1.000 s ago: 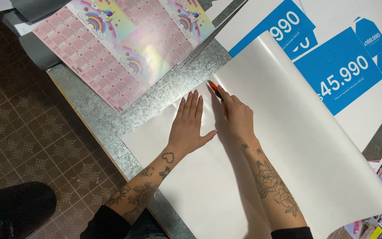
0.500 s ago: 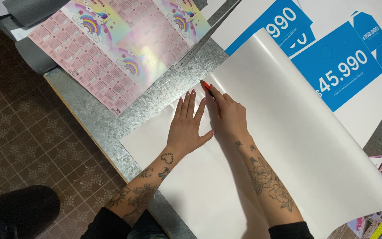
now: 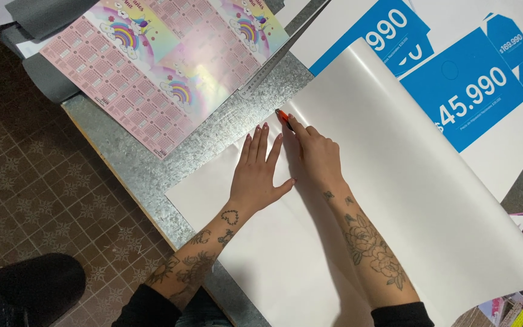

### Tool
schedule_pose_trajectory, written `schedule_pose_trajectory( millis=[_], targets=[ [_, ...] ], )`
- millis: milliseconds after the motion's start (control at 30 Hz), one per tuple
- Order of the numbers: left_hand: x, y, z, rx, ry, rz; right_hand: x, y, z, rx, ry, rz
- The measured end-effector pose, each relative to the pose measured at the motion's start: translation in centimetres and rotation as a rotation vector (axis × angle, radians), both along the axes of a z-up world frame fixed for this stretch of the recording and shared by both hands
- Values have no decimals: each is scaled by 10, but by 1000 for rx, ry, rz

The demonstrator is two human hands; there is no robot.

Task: Aligning a printed graphic onto a vinyl sheet, smoothing it by hand, and trimming the edges with a utility knife.

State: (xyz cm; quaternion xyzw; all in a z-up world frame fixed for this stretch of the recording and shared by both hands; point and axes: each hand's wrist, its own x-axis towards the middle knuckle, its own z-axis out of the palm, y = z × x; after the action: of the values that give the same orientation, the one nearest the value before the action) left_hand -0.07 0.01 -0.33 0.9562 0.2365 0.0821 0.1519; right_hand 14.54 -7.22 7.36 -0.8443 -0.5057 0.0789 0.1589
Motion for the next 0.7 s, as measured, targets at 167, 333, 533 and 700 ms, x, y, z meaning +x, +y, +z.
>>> schedule_pose_trajectory(
  millis=[167,333,533,700],
  targets=[
    [0,0,0,-7,0,2,12,-2,-11,-64,-59,27],
    [0,-1,-2,-2,0,6,12,-6,-8,-81,-55,57],
    [0,-2,2,-21,17,-5,11,-9,2,-114,-43,67],
    [-1,-2,0,4,3,-3,14,-14,4,-145,-87,92]
  ],
)
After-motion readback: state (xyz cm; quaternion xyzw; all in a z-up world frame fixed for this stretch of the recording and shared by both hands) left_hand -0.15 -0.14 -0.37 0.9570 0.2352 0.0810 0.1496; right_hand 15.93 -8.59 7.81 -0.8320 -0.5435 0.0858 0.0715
